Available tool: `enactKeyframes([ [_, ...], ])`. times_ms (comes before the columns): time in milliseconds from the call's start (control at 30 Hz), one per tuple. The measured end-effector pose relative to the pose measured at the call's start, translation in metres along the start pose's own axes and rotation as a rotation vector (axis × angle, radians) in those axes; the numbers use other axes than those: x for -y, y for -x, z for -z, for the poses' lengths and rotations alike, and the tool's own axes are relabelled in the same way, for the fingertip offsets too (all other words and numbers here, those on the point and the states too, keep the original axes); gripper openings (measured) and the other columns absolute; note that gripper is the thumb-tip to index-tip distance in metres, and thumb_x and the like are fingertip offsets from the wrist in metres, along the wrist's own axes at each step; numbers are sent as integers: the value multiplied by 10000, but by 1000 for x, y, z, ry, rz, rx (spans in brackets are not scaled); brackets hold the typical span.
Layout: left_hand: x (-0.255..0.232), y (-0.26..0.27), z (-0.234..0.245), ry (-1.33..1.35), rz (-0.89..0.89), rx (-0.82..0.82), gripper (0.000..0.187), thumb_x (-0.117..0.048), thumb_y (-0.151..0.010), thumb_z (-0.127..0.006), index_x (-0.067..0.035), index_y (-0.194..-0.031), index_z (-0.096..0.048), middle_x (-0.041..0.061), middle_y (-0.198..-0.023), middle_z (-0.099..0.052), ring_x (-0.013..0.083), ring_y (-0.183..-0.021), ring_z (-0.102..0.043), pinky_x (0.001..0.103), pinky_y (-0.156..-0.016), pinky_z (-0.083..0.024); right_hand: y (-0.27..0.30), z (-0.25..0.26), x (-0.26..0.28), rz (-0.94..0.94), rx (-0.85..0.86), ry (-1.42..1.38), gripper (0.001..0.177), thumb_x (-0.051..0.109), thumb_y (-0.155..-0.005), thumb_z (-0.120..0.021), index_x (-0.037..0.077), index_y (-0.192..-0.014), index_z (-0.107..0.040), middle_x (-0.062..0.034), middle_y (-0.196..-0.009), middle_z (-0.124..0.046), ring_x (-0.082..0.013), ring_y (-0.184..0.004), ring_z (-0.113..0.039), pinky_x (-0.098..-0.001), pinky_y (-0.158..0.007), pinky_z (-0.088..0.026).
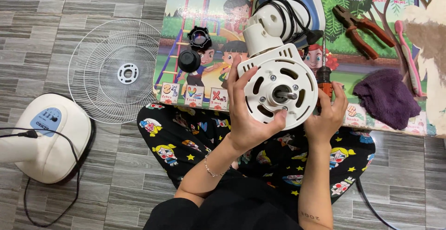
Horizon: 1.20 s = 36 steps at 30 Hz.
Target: Repairing a fan motor by using a screwdriver to remove or tighten screws on the housing.
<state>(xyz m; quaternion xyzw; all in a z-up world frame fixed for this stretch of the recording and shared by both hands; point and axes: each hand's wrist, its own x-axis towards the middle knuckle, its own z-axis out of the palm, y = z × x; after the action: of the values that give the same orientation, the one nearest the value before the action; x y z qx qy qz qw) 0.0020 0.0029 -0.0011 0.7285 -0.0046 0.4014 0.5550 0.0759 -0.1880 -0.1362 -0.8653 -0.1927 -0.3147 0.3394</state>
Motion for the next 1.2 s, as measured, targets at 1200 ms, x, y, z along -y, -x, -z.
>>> enactKeyframes([
  [1200,-17,8,0,-274,116,210,564,-177,-697,-769,-76,-1221,-583,313,-1651,-193,492,-1445,-441,428,-959,-591,-9,10,7,-198,39,147,267,97,-819,-750,106,-1086,-750,-165,-1385,-567,-341,-1297,-549,-461,-1102,-459],
])
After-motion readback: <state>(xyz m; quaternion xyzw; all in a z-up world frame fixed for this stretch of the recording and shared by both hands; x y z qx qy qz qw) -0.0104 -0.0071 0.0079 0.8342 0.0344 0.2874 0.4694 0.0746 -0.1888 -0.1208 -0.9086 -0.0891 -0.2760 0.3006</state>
